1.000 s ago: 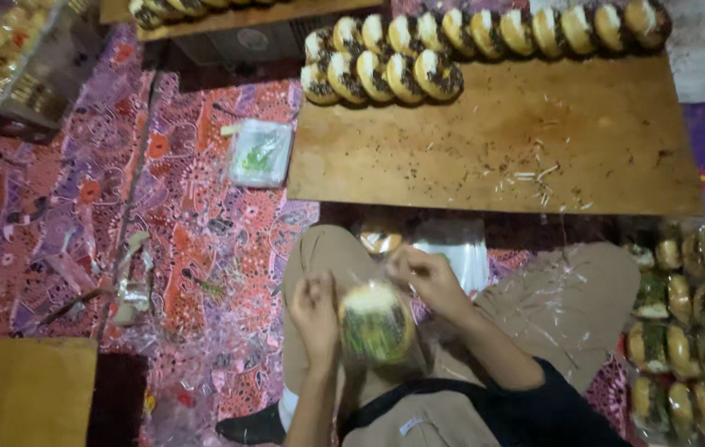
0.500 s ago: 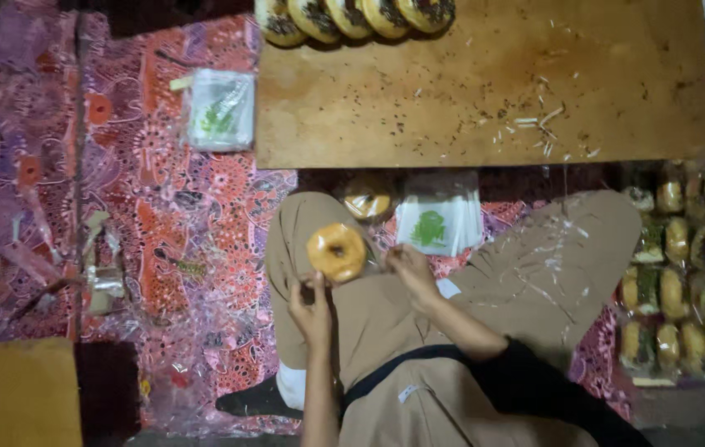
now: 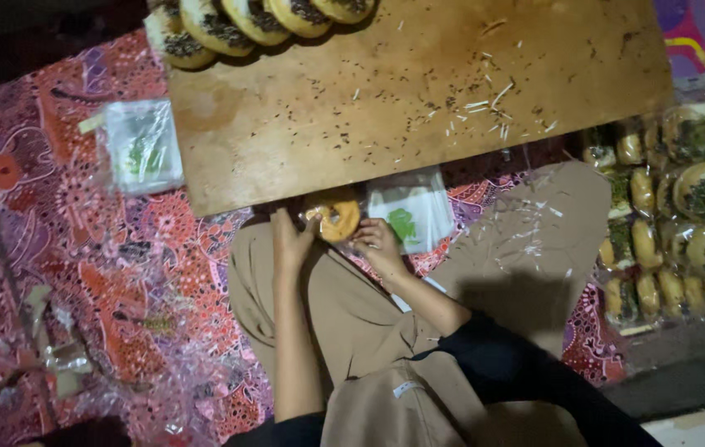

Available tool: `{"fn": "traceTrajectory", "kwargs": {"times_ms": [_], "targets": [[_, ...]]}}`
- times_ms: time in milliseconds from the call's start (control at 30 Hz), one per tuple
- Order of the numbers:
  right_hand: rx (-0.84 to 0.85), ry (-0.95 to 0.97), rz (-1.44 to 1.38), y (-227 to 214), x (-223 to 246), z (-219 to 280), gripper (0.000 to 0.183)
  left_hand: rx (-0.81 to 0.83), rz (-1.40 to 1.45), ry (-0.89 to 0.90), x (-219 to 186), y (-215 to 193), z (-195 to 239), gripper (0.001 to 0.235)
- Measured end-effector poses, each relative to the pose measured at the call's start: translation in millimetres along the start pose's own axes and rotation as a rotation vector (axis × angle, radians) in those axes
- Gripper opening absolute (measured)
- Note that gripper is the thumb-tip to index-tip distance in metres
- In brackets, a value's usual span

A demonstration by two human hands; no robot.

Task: The person sits on the floor and repeatedly picks up ring-shaped pastries from a wooden board, places them into clear plastic bags, and sets the filled bags into a nearby tray. The person handles the pastries and bags by hand throughout the clip.

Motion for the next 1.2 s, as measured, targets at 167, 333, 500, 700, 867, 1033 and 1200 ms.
{"fn": "traceTrajectory", "kwargs": {"times_ms": [167, 333, 500, 700, 867, 1033, 1200], "targets": [[0.048, 0.181, -0.103, -5, -15, -13, 0.051, 0.729, -0.029, -0.511, 14, 31, -17, 0.077], [-0.012, 0.118, 0.009, 35, -18, -26, 0.06, 0.875, -0.024, -0.589, 9, 18, -17, 0.076], [-0.02, 0.143, 0.073, 41, -18, -33, 0.079, 0.511, 0.313, -0.326, 24, 26, -31, 0.084], [0.072, 0.352, -0.088, 46, -7, -38, 0.109, 0.768, 0.034, -0.785, 34, 30, -27, 0.086], [0.176, 0.259, -0.082, 21, 13, -4, 0.1, 0.413, 0.36, -0.182, -17, -10, 4, 0.083], [0.18, 0.404, -0.188, -53, 82, 67, 0.086, 0.392, 0.601, -0.026, -124, -28, 36, 0.075], [-0.034, 0.15, 0.202, -149, 145, 147, 0.083, 0.382, 0.443, 0.783, -232, -51, 40, 0.063]]}}
Point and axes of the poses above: each hand's wrist, its own z-axis away from the middle knuckle, its own y-axis out of the palm, x = y × z, the point moved 1 cm from there along -z, towards the middle knuckle, and after that the axes turned 3 degrees about y, right-handed, at the moved point
